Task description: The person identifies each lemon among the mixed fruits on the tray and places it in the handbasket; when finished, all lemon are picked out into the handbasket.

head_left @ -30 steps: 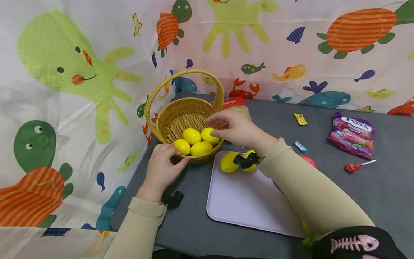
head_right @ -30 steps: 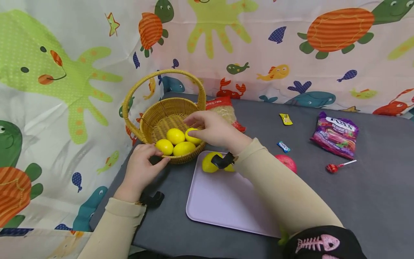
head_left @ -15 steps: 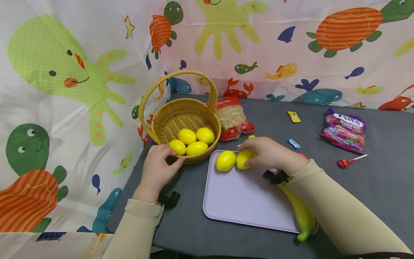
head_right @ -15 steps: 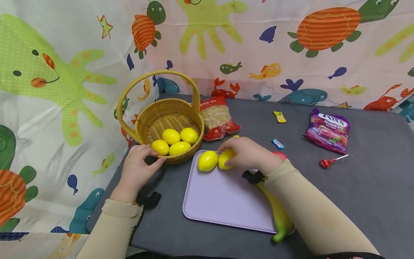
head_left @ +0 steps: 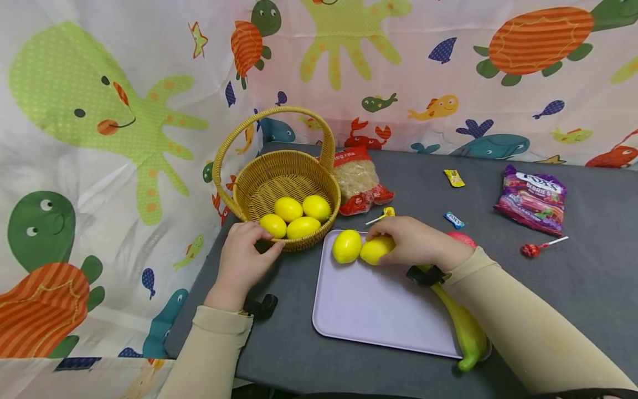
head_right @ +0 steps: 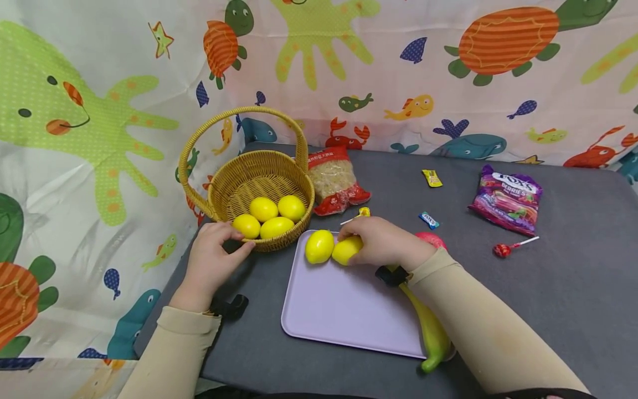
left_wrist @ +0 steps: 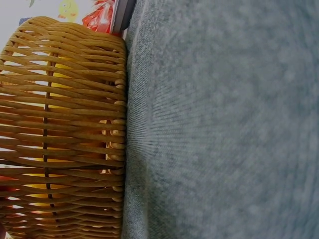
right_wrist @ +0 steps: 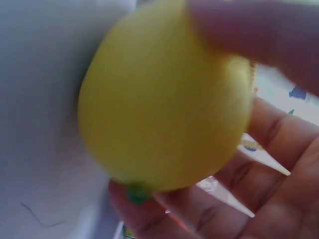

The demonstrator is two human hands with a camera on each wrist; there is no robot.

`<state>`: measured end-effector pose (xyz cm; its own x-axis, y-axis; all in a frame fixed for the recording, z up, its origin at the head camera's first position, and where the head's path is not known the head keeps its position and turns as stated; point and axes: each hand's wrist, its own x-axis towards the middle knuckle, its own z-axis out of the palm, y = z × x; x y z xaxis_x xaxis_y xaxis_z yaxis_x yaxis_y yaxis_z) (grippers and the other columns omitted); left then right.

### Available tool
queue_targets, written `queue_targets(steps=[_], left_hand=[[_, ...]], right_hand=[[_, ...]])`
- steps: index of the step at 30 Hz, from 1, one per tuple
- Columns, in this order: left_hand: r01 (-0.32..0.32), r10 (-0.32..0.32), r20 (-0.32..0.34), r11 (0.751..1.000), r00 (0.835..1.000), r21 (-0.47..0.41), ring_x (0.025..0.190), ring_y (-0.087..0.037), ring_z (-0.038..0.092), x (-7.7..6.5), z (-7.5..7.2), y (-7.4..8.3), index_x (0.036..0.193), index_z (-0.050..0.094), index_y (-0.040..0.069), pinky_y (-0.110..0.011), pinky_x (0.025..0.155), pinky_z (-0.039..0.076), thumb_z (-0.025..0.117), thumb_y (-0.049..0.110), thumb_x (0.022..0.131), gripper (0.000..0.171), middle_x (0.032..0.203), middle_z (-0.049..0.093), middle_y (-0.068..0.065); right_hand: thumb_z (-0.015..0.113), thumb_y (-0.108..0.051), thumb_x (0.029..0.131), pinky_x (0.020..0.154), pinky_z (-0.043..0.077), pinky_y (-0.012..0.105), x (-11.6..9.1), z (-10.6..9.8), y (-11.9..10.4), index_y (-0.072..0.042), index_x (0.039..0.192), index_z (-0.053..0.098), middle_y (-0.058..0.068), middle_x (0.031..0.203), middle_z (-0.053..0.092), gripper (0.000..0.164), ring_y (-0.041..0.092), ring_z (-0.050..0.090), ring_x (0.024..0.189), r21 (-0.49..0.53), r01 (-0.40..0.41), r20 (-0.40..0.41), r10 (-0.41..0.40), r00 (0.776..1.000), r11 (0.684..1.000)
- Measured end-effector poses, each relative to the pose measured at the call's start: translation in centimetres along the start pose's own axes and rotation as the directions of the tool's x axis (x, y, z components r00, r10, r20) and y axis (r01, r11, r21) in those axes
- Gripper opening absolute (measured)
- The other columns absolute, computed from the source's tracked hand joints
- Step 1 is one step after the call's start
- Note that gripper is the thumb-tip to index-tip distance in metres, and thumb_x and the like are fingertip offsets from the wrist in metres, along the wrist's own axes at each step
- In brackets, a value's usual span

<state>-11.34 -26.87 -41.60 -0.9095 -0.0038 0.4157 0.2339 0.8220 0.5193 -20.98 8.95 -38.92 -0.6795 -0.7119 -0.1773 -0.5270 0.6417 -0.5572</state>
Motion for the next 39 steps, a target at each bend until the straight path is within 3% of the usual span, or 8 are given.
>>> queue_targets(steps=[5, 9, 16, 23, 26, 31, 39], left_hand=[[-0.016, 0.016, -0.001, 1.000, 1.000, -0.002, 0.101, -0.028, 0.055, 0.0, 0.1, -0.2, 0.081, 0.071, 0.010, -0.044, 0.091, 0.043, 0.085, 0.030, 0.082, 0.025, 0.095, 0.069, -0.003], [-0.022, 0.022, -0.002, 1.000, 1.000, -0.009, 0.101, -0.027, 0.055, 0.0, -0.1, -0.1, 0.081, 0.071, 0.009, -0.043, 0.092, 0.043, 0.086, 0.031, 0.081, 0.026, 0.095, 0.069, -0.003], [-0.012, 0.012, 0.009, 1.000, 1.000, -0.017, 0.103, -0.027, 0.055, 0.1, -0.5, -0.2, 0.081, 0.072, 0.009, -0.041, 0.095, 0.042, 0.086, 0.031, 0.081, 0.026, 0.094, 0.069, -0.003], [-0.015, 0.015, 0.006, 1.000, 1.000, -0.009, 0.100, -0.025, 0.054, 0.0, -0.4, -0.1, 0.082, 0.070, 0.011, -0.040, 0.091, 0.043, 0.085, 0.033, 0.082, 0.026, 0.095, 0.069, -0.002], [-0.028, 0.028, 0.002, 1.000, 1.000, -0.002, 0.098, -0.025, 0.054, 0.0, -0.2, -0.2, 0.082, 0.070, 0.012, -0.040, 0.090, 0.044, 0.085, 0.034, 0.082, 0.026, 0.095, 0.069, -0.002], [-0.045, 0.045, -0.003, 0.999, 0.999, 0.006, 0.098, -0.024, 0.054, 0.0, 0.1, -0.3, 0.082, 0.070, 0.012, -0.040, 0.090, 0.044, 0.085, 0.036, 0.082, 0.027, 0.093, 0.069, -0.001], [-0.051, 0.051, -0.012, 0.999, 0.999, 0.007, 0.095, -0.024, 0.054, -0.1, 0.0, -0.7, 0.082, 0.071, 0.010, -0.040, 0.086, 0.043, 0.084, 0.037, 0.083, 0.029, 0.095, 0.069, -0.001]], right_hand=[[0.088, -0.025, 0.078, 0.087, 0.050, 0.039, 0.9, -1.3, -0.4, -0.028, 0.116, 0.068, -0.006, 0.112, 0.066, 0.043, 0.020, 0.057, 0.098, 0.155, -0.003, 0.022, -0.001, 1.000, 0.988], [0.088, -0.024, 0.079, 0.090, 0.052, 0.041, 2.6, -2.7, -2.0, -0.027, 0.115, 0.067, -0.005, 0.111, 0.067, 0.042, 0.022, 0.060, 0.100, 0.270, 0.016, -0.018, -0.011, 1.000, 0.963], [0.085, -0.031, 0.083, 0.092, 0.052, 0.041, 8.4, -4.2, -5.9, -0.025, 0.121, 0.067, -0.003, 0.118, 0.064, 0.043, 0.023, 0.058, 0.107, 0.295, 0.052, -0.147, -0.009, 0.989, 0.954], [0.083, -0.029, 0.086, 0.093, 0.053, 0.038, 14.2, -4.1, -7.3, -0.024, 0.122, 0.064, -0.005, 0.118, 0.064, 0.041, 0.021, 0.059, 0.107, 0.352, 0.010, -0.138, 0.041, 0.990, 0.936], [0.082, -0.027, 0.086, 0.096, 0.051, 0.038, 15.8, -3.6, -7.0, -0.022, 0.124, 0.065, -0.004, 0.121, 0.065, 0.042, 0.020, 0.057, 0.109, 0.288, 0.001, -0.142, 0.041, 0.989, 0.958], [0.080, -0.030, 0.088, 0.103, 0.045, 0.040, 17.5, -2.7, -6.9, -0.018, 0.127, 0.066, -0.001, 0.126, 0.064, 0.044, 0.021, 0.055, 0.113, 0.094, 0.002, -0.168, 0.014, 0.986, 0.996], [0.075, -0.030, 0.092, 0.110, 0.041, 0.044, 19.0, -1.4, -7.5, -0.017, 0.135, 0.062, 0.003, 0.133, 0.062, 0.047, 0.024, 0.054, 0.120, -0.085, -0.023, -0.118, 0.012, 0.993, 0.996]])
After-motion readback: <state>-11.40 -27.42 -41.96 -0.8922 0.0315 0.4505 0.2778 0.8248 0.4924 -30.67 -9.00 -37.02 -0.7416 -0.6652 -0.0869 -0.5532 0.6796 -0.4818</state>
